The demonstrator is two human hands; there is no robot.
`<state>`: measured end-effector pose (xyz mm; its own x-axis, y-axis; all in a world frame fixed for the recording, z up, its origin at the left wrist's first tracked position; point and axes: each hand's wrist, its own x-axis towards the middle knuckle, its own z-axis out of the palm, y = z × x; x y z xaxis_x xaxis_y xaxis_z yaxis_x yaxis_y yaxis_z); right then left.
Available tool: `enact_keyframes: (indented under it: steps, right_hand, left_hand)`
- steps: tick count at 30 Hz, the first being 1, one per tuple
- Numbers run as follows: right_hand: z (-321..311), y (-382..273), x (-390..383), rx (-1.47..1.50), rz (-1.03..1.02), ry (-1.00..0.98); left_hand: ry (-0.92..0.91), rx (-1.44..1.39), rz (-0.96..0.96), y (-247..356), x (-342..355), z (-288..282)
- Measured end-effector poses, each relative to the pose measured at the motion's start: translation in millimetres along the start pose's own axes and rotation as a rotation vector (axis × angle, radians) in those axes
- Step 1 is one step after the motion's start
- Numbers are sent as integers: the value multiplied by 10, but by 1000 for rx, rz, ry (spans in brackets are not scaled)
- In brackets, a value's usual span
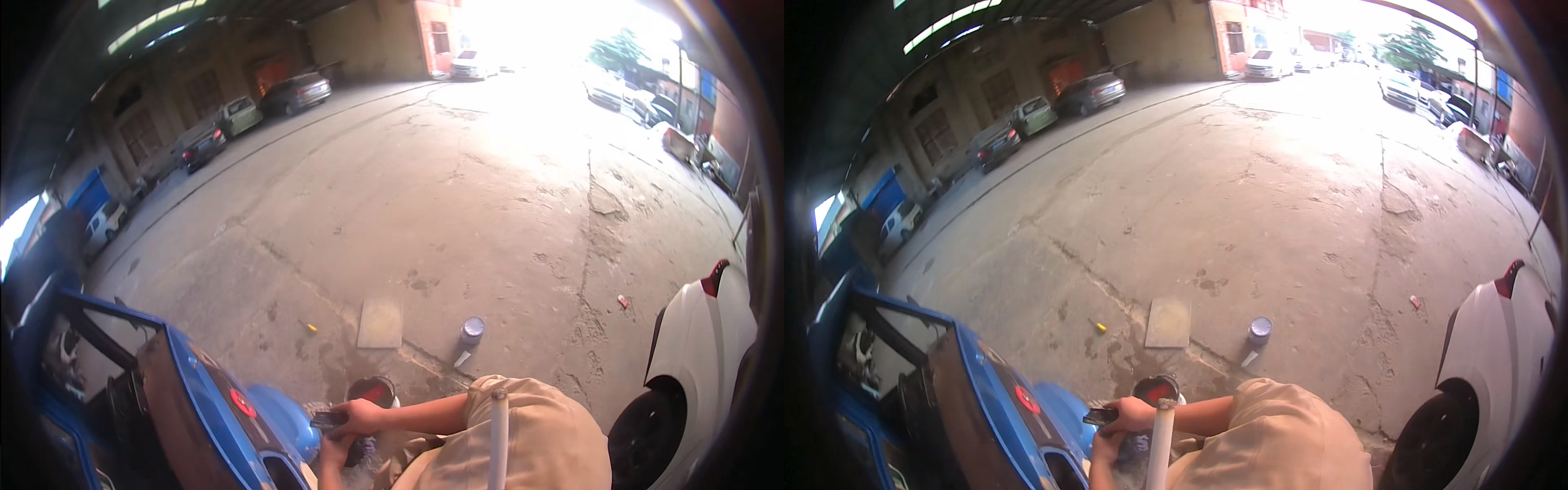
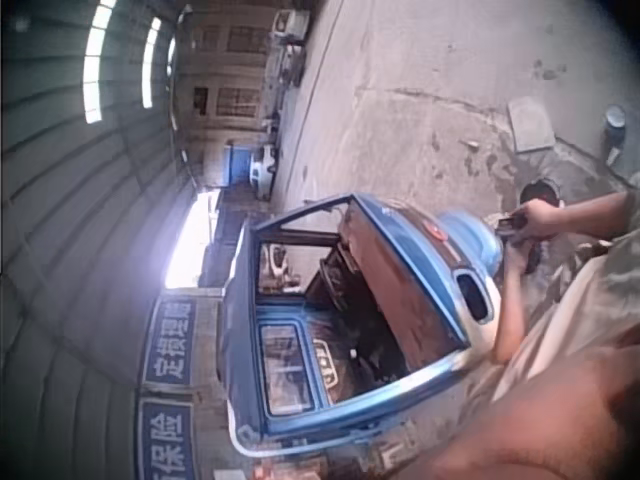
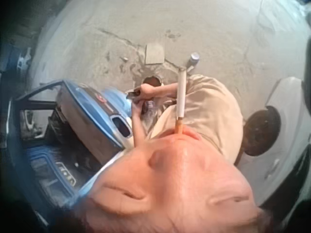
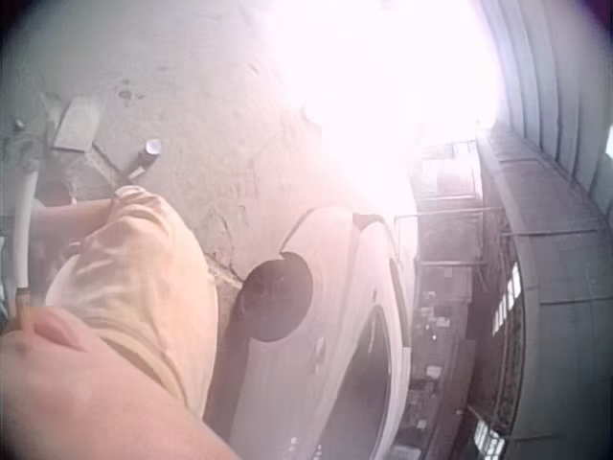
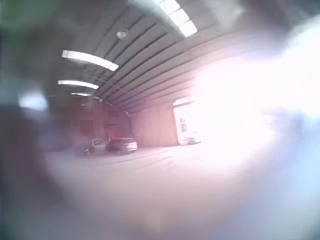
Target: The person sands a blue vehicle body part with a sanding block and a cloth, repeatedly dipping the cloth into a bucket of water. The person works on the curved surface, smoothing the filler and wiping away dust.
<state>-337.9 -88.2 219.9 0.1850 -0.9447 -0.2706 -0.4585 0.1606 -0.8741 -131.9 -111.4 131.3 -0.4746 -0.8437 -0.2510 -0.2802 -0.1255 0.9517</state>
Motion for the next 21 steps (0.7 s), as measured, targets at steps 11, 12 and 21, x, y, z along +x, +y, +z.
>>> enact_keyframes:
  steps: [11,12,21]
  right_hand:
    - [-7,1218,385,1139,186,132]
    - [-103,1277,331,1226,339,158]
    - [-522,3148,199,1369,499,564]
  left_hand:
    - [-123,69,-149,43,690,368]
    - [-144,224,-193,315,680,491]
    - [77,-379,-509,-1842,2024,806]
